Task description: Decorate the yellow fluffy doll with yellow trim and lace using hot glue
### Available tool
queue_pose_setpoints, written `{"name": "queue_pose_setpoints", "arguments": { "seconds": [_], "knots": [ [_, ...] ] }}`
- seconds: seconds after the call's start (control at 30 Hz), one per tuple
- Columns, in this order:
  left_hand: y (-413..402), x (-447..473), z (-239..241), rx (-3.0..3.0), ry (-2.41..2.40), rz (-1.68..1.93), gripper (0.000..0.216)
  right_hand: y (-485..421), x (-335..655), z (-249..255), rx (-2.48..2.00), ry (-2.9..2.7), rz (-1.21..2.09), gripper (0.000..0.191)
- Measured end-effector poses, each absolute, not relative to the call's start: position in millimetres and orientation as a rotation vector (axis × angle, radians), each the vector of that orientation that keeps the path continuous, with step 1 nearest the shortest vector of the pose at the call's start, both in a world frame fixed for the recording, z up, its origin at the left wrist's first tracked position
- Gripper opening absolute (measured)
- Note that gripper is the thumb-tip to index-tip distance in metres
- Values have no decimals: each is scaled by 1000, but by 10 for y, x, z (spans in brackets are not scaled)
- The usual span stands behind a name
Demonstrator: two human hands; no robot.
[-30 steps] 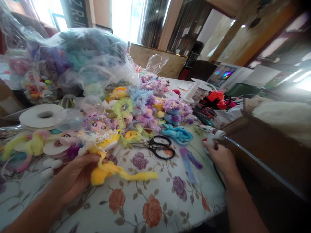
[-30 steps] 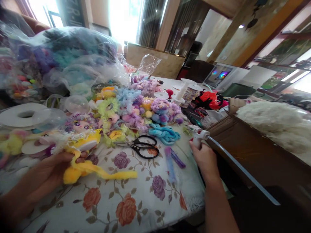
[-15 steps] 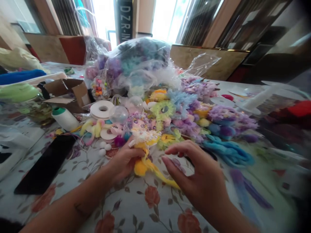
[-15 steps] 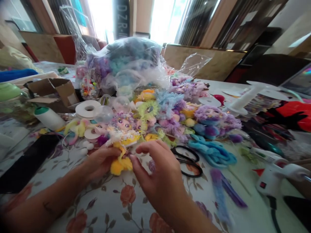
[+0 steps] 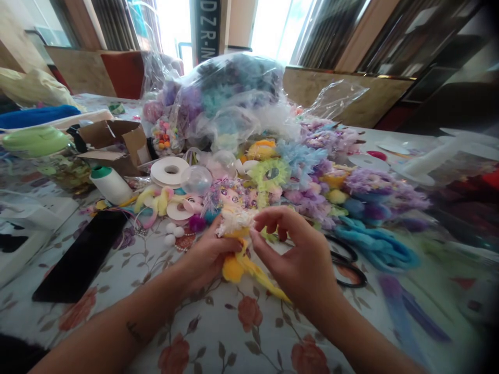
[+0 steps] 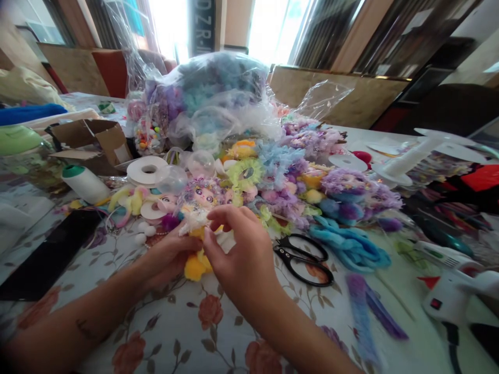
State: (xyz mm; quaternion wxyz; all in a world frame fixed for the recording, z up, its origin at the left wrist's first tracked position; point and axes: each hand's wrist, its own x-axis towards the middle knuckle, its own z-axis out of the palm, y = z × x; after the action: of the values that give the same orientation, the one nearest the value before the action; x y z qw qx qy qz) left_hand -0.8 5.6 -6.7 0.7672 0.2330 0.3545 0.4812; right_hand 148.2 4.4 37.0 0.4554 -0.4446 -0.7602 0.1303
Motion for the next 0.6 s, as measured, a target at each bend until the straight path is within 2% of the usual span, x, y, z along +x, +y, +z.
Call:
{"name": "queue_pose_setpoints", "arguments": {
  "seconds": [0.07, 0.17, 0.27, 0.33, 0.5, 0.6],
  "knots": [
    [49, 0, -67, 507, 770, 1059, 58, 81, 1539, 464, -1155, -1785, 612, 4],
    [44, 11, -62, 502, 770, 1066, 68, 159, 1636, 595, -1209, -1686, 983, 12],
    [46, 8, -71, 491, 780, 1043, 70, 253, 1687, 699, -1214, -1660, 1126, 14],
    [48, -2, -87, 476, 801, 1018, 63, 329, 1666, 750, -1188, -1725, 1133, 12],
    [50, -18, -100, 459, 749, 944, 27, 616, 1480, 783, -1111, -1928, 1045, 7],
    [54, -16, -77, 443, 730, 918, 25, 853, 1409, 736, -1129, -2018, 1114, 4]
  ]
}}
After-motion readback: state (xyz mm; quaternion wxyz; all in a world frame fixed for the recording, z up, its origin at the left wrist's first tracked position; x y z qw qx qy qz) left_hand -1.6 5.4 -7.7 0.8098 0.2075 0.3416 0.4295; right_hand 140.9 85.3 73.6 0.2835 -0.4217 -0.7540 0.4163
